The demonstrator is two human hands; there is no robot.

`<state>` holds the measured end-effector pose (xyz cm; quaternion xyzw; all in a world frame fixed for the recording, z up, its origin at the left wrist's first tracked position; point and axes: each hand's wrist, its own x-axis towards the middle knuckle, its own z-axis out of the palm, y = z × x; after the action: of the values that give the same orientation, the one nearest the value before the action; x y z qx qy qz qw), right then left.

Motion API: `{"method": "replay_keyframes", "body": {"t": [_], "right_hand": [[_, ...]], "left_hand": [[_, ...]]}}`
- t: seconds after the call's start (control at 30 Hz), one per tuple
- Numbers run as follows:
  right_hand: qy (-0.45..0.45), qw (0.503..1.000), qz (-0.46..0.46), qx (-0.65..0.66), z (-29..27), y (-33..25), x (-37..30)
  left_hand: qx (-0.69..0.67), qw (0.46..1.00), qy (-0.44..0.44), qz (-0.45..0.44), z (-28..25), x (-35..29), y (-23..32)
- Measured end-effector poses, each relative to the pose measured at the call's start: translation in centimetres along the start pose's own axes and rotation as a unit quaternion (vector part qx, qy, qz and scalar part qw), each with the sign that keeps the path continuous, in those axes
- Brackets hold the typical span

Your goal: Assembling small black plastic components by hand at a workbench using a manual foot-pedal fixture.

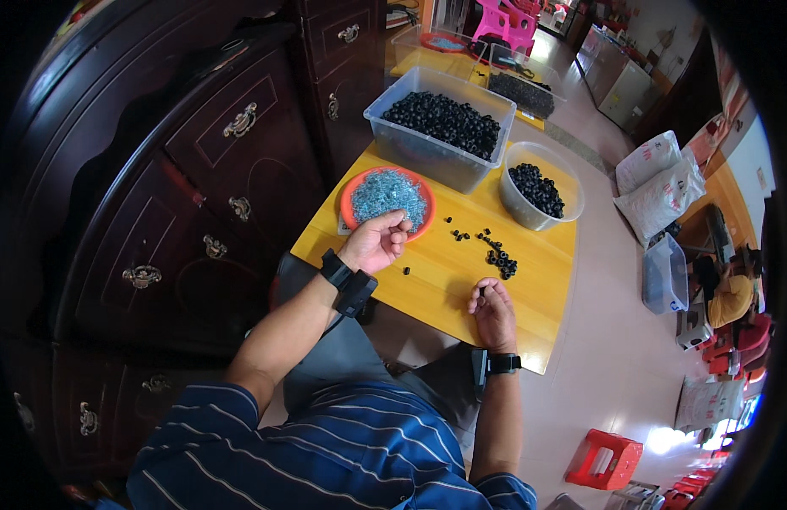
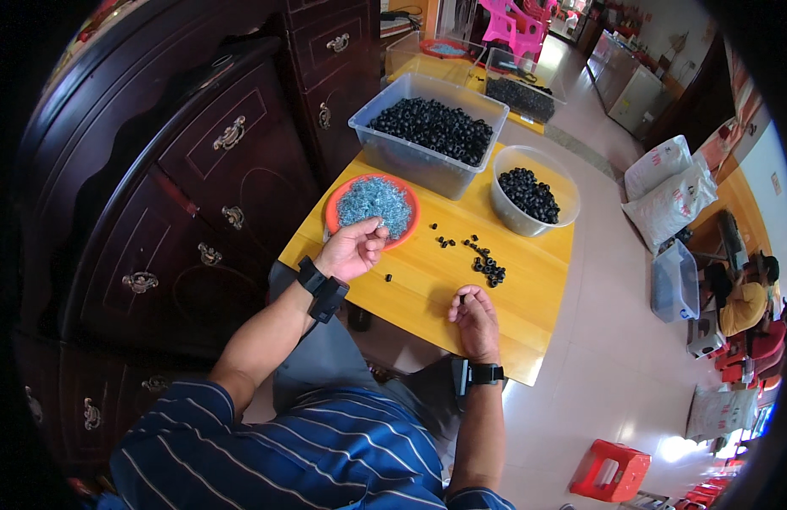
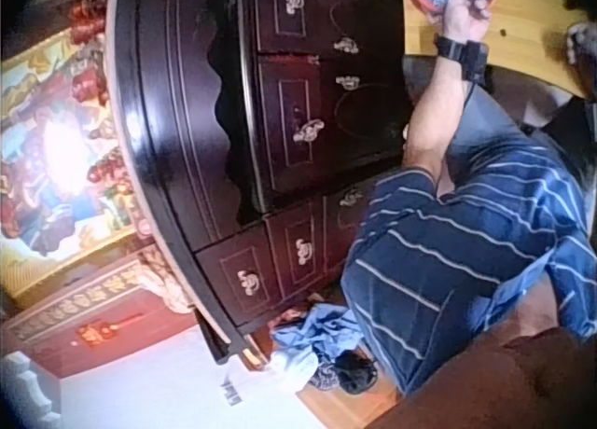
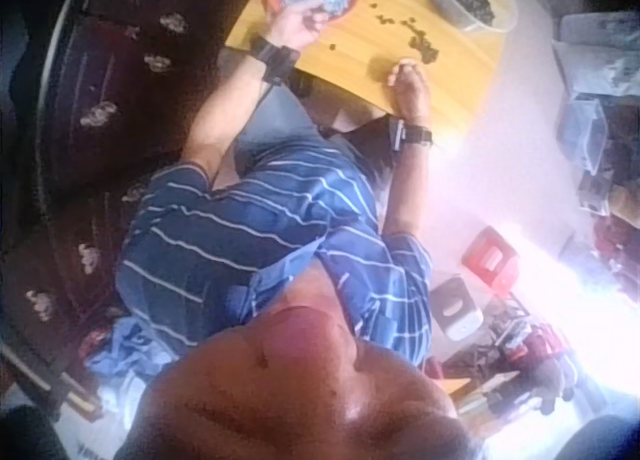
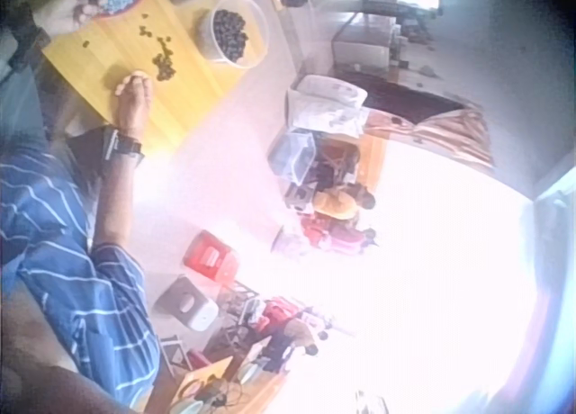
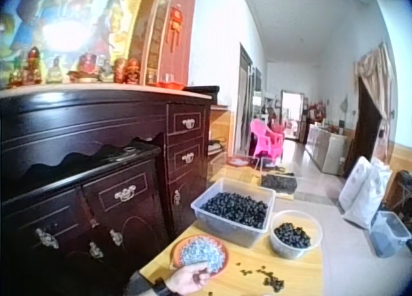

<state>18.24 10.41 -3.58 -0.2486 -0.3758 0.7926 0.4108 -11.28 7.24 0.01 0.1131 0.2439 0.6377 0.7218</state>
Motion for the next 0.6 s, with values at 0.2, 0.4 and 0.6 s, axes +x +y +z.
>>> {"method": "replay_keyframes", "body": {"t": [0.2,0.4,0.6], "right_hand": [[-0.010,1.000,-0.008,-0.012,-0.1,-0.1,-0.3],[0.028,0.990,0.023,-0.137,1.2,-0.3,-0.6],[0.012,0.970,0.029,-0.240,1.7,0.0,-0.8]], "left_hand": [[0.036,0.999,0.007,-0.006,1.4,0.2,-2.7],[0.197,0.980,-0.023,-0.023,3.6,0.6,-6.7],[0.382,0.921,-0.066,-0.024,5.1,1.0,-9.9]]}}
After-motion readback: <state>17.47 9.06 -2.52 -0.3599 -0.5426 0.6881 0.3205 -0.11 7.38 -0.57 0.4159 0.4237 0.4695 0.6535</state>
